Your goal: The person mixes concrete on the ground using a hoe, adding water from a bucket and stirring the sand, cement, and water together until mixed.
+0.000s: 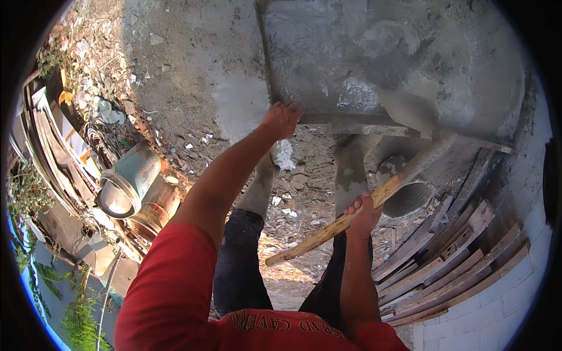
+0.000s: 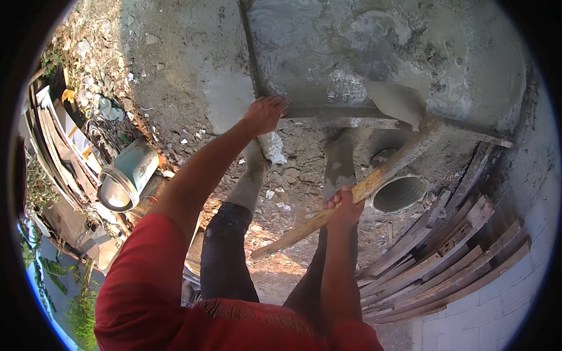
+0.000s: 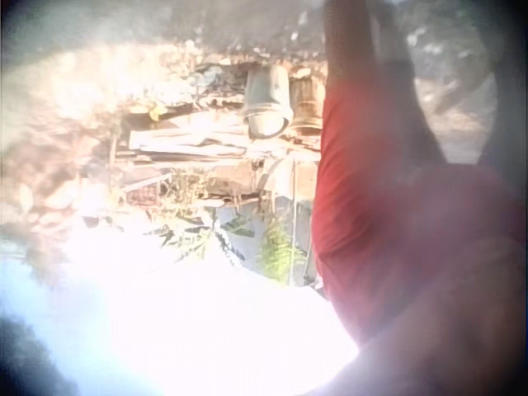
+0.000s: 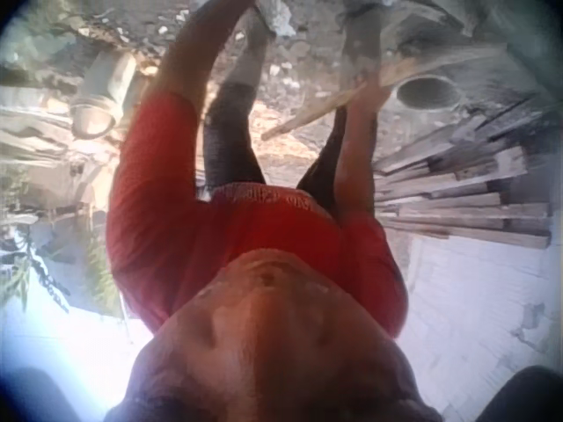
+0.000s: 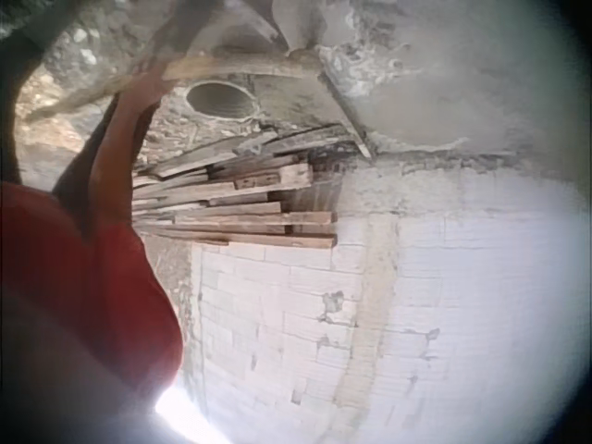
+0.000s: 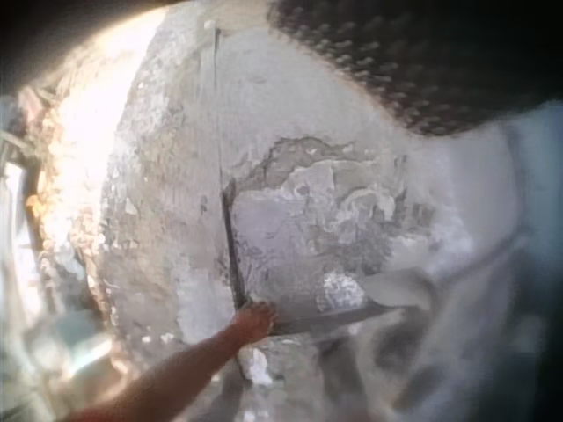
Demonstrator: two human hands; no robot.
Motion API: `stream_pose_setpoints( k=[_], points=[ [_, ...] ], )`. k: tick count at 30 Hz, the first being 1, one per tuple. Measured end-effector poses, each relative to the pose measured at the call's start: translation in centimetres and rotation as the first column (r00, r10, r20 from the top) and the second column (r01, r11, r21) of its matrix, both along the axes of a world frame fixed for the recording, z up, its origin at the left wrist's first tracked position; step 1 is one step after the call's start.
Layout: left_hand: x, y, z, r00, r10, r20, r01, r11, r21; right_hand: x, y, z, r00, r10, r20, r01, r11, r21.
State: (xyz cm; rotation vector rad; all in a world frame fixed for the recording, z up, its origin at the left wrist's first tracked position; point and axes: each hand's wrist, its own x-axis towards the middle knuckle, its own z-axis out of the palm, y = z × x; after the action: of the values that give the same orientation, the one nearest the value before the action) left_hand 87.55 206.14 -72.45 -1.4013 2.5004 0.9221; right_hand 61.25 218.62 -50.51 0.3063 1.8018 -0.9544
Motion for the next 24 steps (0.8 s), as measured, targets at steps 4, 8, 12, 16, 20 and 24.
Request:
stream_pose_setpoints(
  k=[4,8,12,16,20,24],
  points=[
    [-3.2,-6.1,-4.5,0.896,-0.328,0.300,0.140,0.848,0.511,-2.4,-1.0,-2.8,0.997,0.030,0.067,-0.036,0.995,0.096],
    [-2.9,-4.8,-5.7,0.794,-0.489,0.360,0.134,0.720,0.681,-3.4,-2.7,-2.8,0.988,0.013,0.155,-0.039,0.985,0.166],
    [-2.7,-4.1,-3.2,0.709,-0.653,0.265,0.457,0.712,0.533,-4.0,-3.1,-3.4,0.981,0.038,0.191,-0.067,0.987,0.145],
    [-2.1,-3.4,-0.3,0.614,-0.709,0.347,0.510,0.692,0.512,-3.4,-4.2,-3.2,0.972,-0.018,0.235,-0.012,0.992,0.125],
    [-0.9,-1.9,2.7,0.771,-0.539,0.339,0.329,0.793,0.512,-2.9,-5.5,-3.2,0.966,-0.057,0.254,0.025,0.991,0.130],
    [-0.1,-4.3,4.7,0.959,-0.165,0.231,0.106,0.963,0.250,-3.0,-6.0,-3.5,0.965,-0.076,0.252,0.043,0.990,0.134]
  ],
)
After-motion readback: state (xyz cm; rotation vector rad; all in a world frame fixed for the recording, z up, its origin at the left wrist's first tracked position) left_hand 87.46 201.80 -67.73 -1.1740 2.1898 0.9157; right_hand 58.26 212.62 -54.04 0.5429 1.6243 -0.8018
